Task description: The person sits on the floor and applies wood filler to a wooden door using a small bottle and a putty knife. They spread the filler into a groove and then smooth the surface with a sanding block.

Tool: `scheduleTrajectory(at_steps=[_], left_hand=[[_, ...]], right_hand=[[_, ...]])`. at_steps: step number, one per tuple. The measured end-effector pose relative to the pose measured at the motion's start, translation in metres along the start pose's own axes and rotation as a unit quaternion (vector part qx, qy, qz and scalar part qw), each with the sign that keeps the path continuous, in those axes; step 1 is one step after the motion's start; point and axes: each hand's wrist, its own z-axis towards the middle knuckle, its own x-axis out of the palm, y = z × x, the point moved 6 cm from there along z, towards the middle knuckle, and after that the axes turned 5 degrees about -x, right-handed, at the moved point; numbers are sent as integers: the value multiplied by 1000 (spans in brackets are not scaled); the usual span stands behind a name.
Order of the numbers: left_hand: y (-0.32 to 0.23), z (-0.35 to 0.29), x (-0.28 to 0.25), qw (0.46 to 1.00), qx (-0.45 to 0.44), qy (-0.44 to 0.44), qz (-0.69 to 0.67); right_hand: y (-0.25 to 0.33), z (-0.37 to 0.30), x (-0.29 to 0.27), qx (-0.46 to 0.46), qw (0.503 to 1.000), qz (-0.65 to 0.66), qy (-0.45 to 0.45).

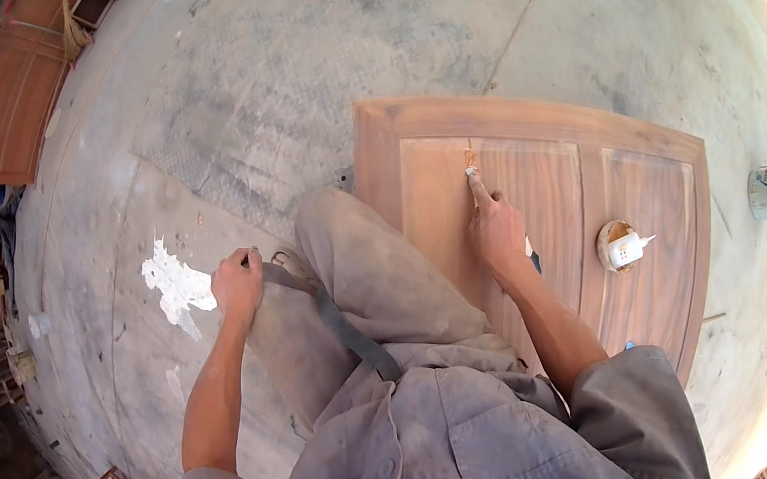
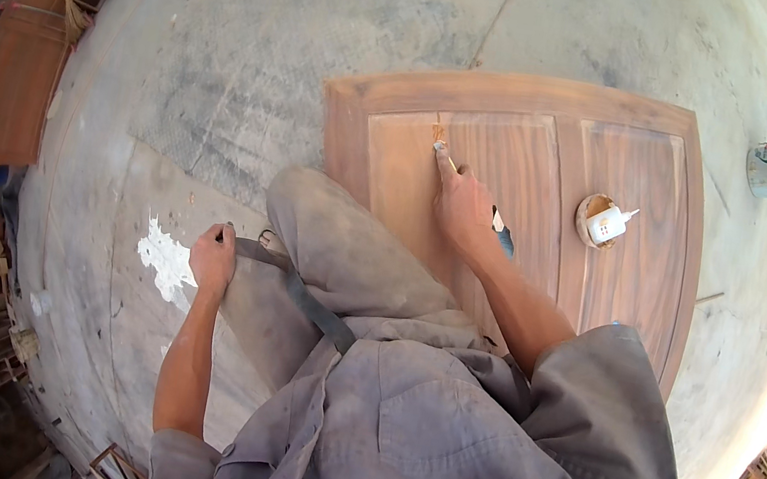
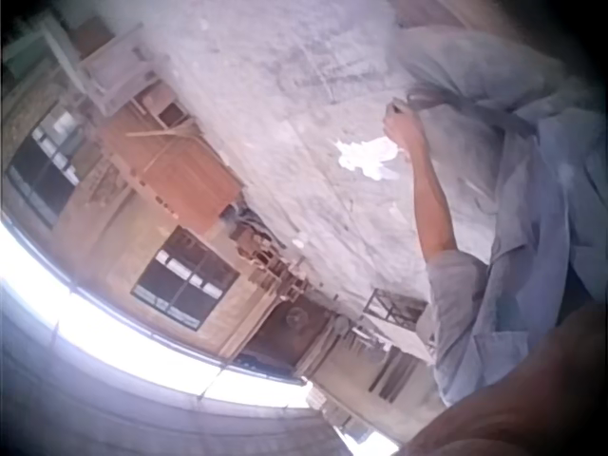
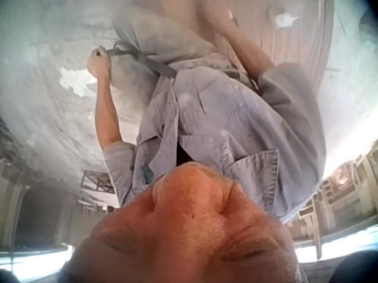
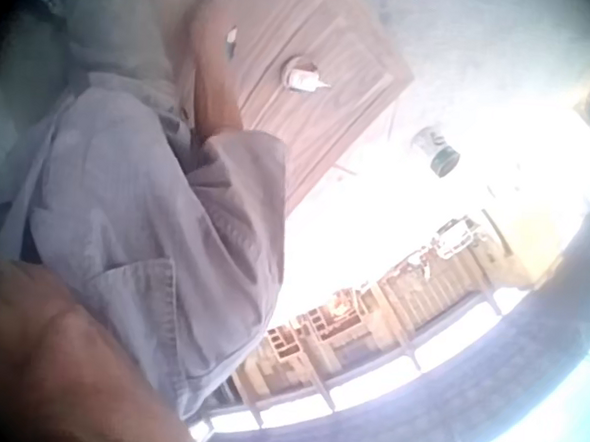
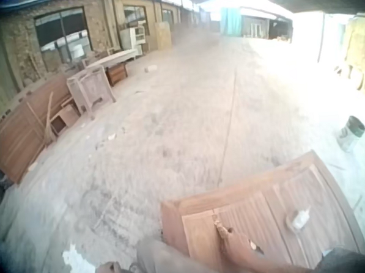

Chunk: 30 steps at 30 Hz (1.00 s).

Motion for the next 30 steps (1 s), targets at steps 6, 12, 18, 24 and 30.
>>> scheduleTrajectory(at_steps=[6,12,18,24,30], left_hand=[[5,2,2,1000,1,-7,6],[-4,0,-2,1000,9,-10,8],[3,0,1,1000,2,3,4],[6,2,1,1000,-7,1,-7],[4,2,1,1000,-4,-9,9]], right_hand=[[-5,-2,7,12,1000,-10,27],[-1,18,-2,12,1000,15,-15],[-1,18,-1,14,1000,16,-22],[-5,8,8,20,999,-9,25],[-7,21,7,5,1000,18,0]])
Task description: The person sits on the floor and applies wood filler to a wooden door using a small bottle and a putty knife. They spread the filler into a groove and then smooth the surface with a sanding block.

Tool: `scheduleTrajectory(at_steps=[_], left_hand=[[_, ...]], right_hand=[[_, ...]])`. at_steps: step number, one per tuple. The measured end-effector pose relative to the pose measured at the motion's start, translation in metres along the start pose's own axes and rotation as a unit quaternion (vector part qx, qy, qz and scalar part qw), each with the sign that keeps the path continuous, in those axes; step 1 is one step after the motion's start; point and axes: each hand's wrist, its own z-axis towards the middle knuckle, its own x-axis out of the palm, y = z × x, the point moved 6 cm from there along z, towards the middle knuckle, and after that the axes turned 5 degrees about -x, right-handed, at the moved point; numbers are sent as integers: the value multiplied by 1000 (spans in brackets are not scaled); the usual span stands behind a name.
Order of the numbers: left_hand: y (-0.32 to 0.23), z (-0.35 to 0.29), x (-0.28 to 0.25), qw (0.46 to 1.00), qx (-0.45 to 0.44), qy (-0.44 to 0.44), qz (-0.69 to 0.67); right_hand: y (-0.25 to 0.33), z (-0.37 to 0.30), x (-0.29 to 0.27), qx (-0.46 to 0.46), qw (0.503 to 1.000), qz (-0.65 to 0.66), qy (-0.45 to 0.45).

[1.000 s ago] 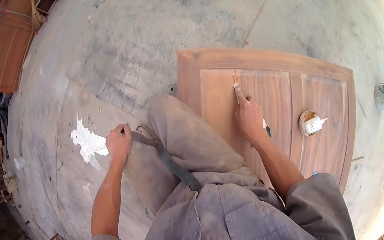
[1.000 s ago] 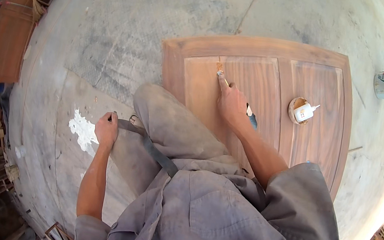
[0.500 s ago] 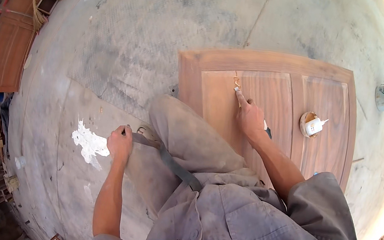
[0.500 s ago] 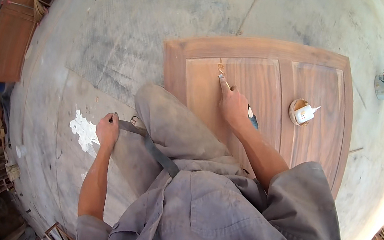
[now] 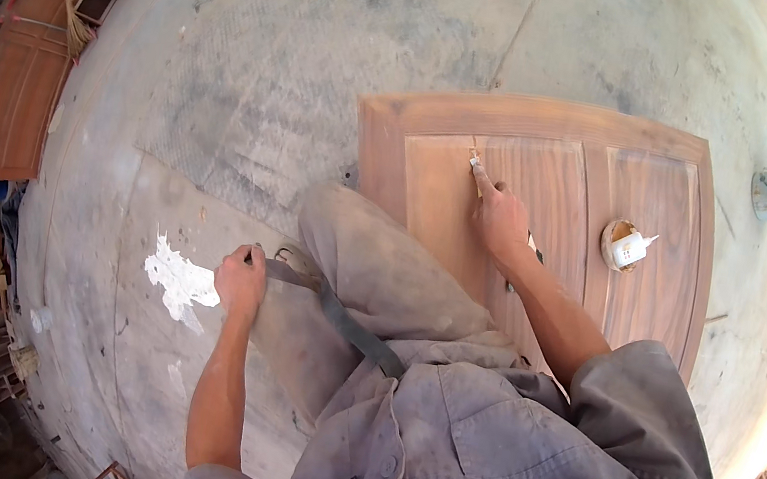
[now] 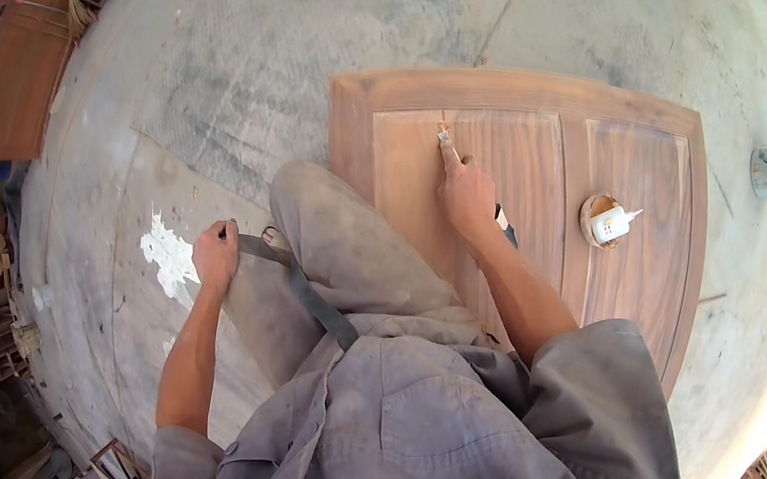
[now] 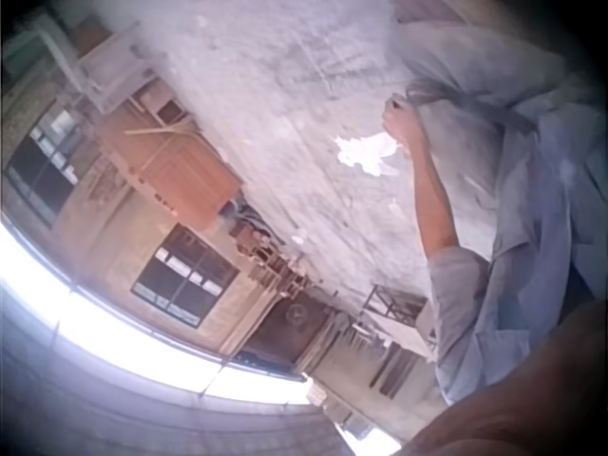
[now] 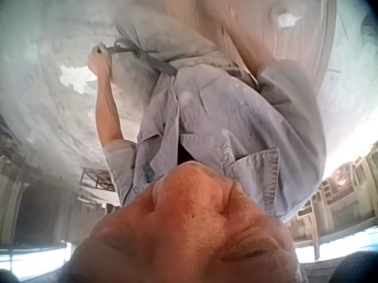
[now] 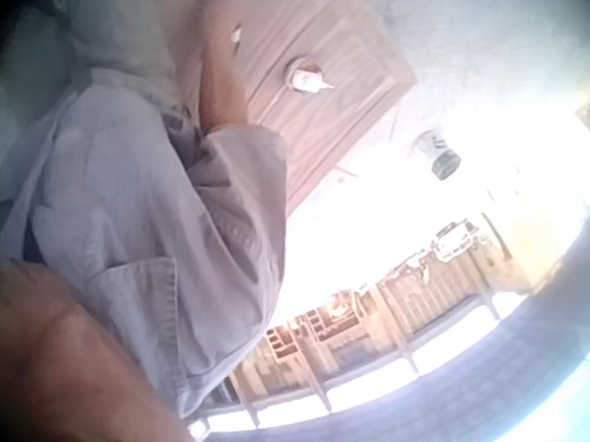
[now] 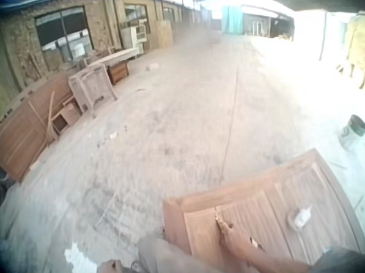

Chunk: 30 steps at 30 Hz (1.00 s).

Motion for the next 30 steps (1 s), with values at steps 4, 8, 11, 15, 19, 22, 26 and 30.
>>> scheduleTrajectory(at_steps=[4,8,11,15,19,22,26,30], left_hand=[[-8,-1,-4,1000,-4,12,-6],[-6,-2,-3,1000,5,3,-1],[2,-2,0,1000,-11,11,-9],[-5,-1,0,1000,5,6,-3],[2,4,3,1000,13,1,-15],[0,-1,4,1000,14,12,-6],[-1,-2,0,1000,-4,18,0],[-12,-2,-2,1000,11,9,-14]], right_hand=[[1,0,-4,3,999,-19,-40],[-2,1,1,14,1000,-4,4],[1,3,-2,11,1000,-9,14],[9,10,-13,-3,1000,4,-24],[2,8,-4,-6,1000,-17,-7],[5,5,-2,-9,1000,-1,-25],[2,9,1,-15,998,-2,-56],[-12,14,5,-30,994,32,-96]])
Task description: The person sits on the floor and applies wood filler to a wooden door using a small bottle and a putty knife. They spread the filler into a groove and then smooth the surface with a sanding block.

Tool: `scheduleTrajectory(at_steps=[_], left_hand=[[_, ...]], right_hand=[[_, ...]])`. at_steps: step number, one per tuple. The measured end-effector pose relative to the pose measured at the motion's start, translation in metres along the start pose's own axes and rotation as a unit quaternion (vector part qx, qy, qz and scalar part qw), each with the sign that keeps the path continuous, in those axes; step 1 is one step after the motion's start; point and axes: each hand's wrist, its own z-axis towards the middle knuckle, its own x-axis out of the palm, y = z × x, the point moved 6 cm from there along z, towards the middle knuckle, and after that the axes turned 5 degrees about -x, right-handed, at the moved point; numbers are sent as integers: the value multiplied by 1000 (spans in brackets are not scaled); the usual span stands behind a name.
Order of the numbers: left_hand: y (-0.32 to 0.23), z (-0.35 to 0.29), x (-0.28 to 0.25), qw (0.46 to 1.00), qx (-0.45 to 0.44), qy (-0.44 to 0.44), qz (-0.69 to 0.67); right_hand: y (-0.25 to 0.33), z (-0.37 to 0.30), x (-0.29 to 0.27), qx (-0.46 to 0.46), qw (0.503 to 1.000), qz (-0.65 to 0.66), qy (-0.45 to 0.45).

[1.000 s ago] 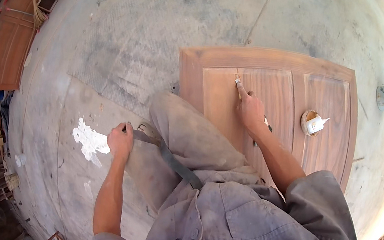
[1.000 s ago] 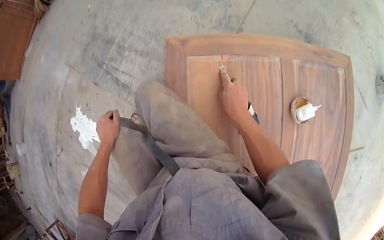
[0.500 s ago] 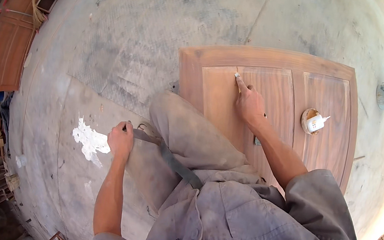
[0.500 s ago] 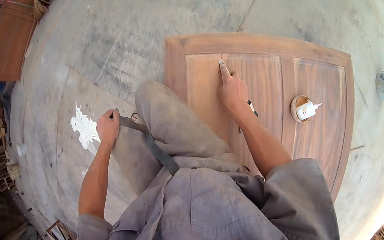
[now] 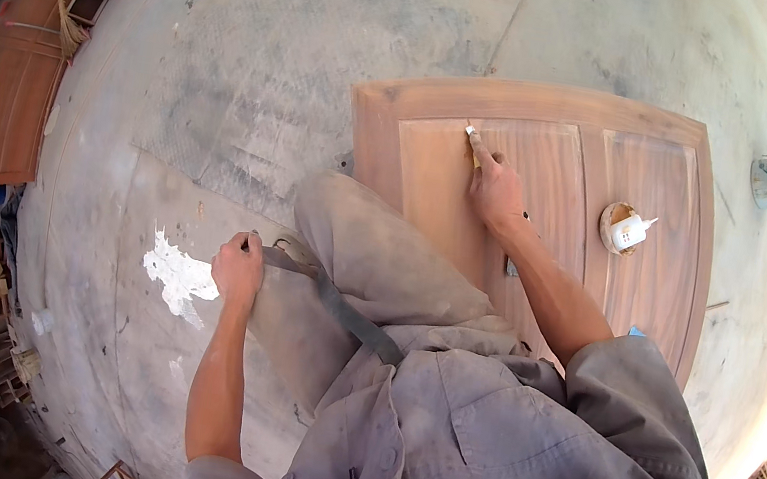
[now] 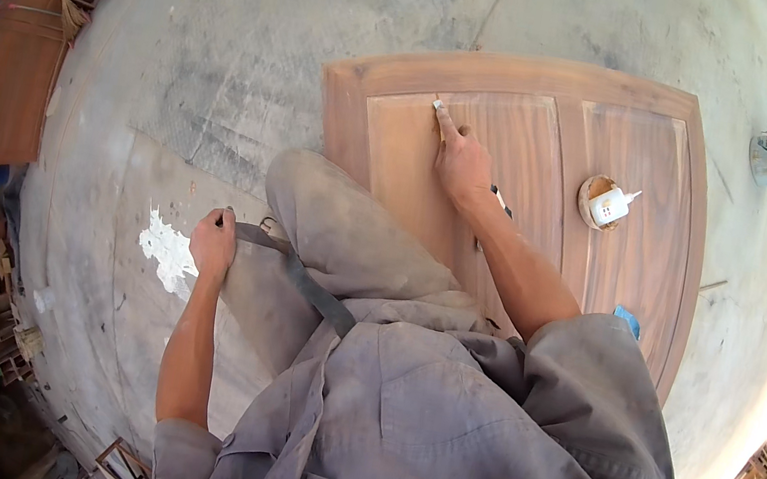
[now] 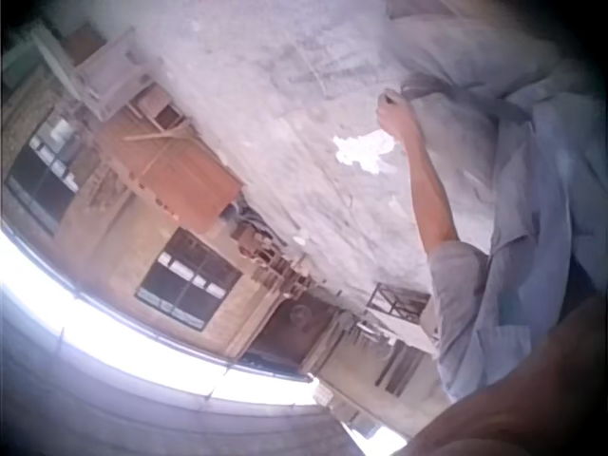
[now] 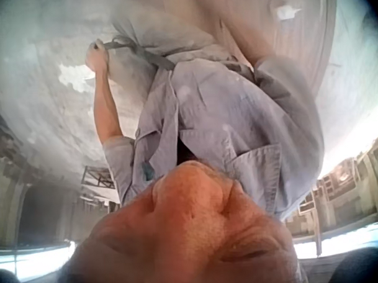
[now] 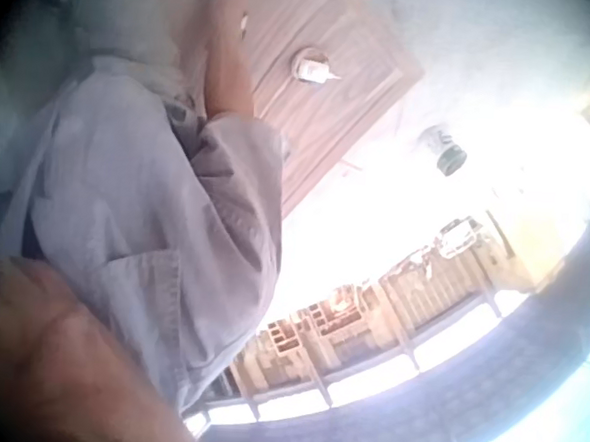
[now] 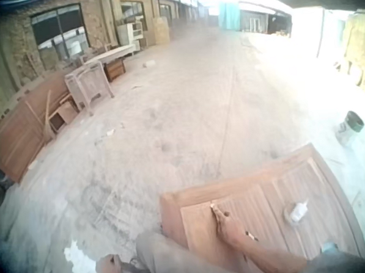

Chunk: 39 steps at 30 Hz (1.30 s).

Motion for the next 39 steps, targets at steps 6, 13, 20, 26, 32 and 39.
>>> scheduleTrajectory(at_steps=[6,13,20,26,32,39], left_hand=[[15,-1,1,1000,-18,-5,13],[10,1,2,1000,-11,0,7],[14,0,1,1000,-25,9,9],[10,3,1,1000,-12,-5,14],[5,1,0,1000,-17,7,9],[10,-1,-1,1000,-20,2,-1]], right_hand=[[5,-32,-4,4,994,-34,101],[6,-39,-8,9,998,-14,59],[6,-34,-11,19,995,-48,82],[3,-15,-7,16,997,-43,63],[2,-5,-11,4,998,-33,47],[11,-24,-14,20,994,-53,88]])
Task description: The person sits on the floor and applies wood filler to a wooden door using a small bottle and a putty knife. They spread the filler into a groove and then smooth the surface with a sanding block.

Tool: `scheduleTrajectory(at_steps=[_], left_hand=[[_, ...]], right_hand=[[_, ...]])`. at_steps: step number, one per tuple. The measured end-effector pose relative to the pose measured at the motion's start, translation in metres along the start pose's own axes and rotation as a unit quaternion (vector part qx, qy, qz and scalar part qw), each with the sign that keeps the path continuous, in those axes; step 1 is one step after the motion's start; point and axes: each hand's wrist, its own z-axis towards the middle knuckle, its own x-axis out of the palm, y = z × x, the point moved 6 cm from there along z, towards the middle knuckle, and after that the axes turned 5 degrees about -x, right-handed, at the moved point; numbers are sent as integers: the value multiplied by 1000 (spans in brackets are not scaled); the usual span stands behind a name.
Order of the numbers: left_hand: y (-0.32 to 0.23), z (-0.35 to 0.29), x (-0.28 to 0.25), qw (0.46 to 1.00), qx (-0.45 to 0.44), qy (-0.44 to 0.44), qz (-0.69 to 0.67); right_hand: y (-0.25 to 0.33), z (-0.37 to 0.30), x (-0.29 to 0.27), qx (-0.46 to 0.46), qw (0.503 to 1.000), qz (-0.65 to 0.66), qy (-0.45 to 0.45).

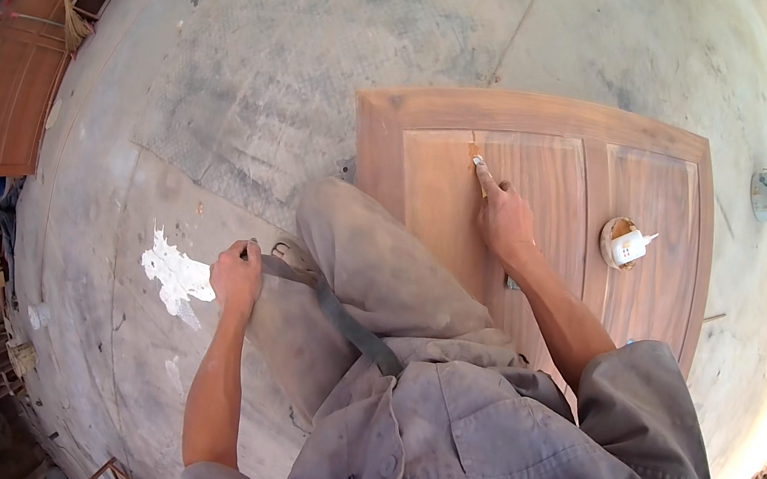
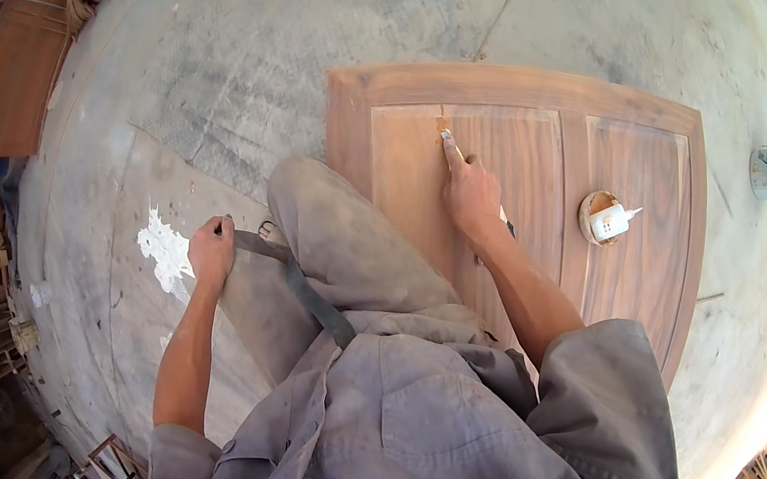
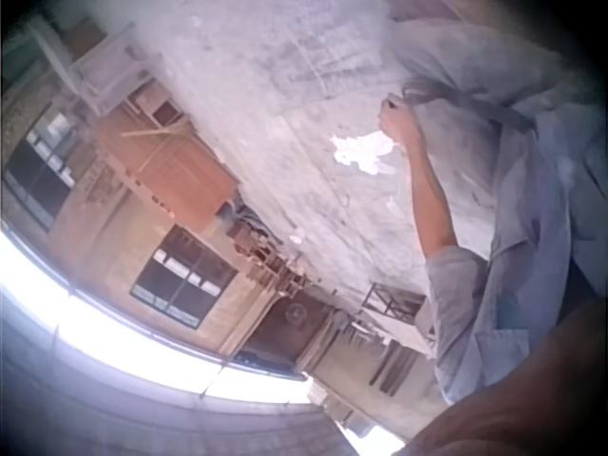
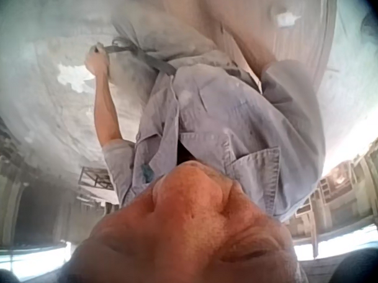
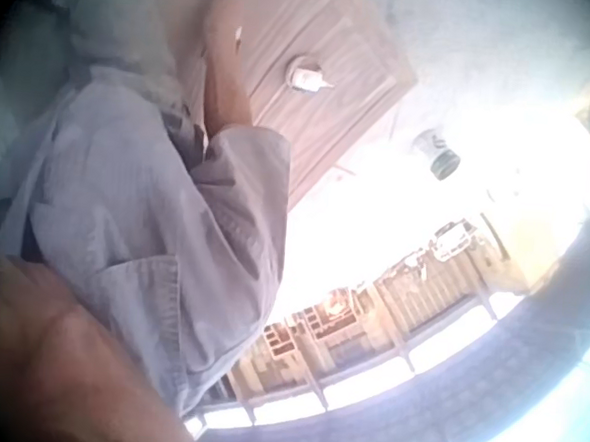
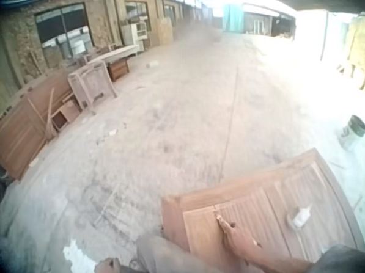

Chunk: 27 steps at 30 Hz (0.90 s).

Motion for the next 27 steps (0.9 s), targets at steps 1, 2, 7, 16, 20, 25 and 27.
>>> scheduleTrajectory(at_steps=[1,2,7,16,20,25,27], left_hand=[[-6,2,-1,1000,5,-3,3],[-9,1,-3,1000,9,-5,8],[-1,4,4,1000,7,-10,8],[8,-3,8,940,62,-38,-333],[-73,-51,-17,763,-81,103,-633],[-95,-65,-22,632,-148,134,-749],[-86,-62,-15,604,-113,154,-774]], right_hand=[[0,7,-3,-2,1000,3,-16],[-1,18,-5,-3,999,7,-31],[-6,11,-1,-12,1000,-16,8],[116,37,-12,-179,967,166,-67],[206,16,-19,-245,914,324,3],[241,-15,-16,-272,907,315,66],[239,-22,-10,-329,905,267,31]])
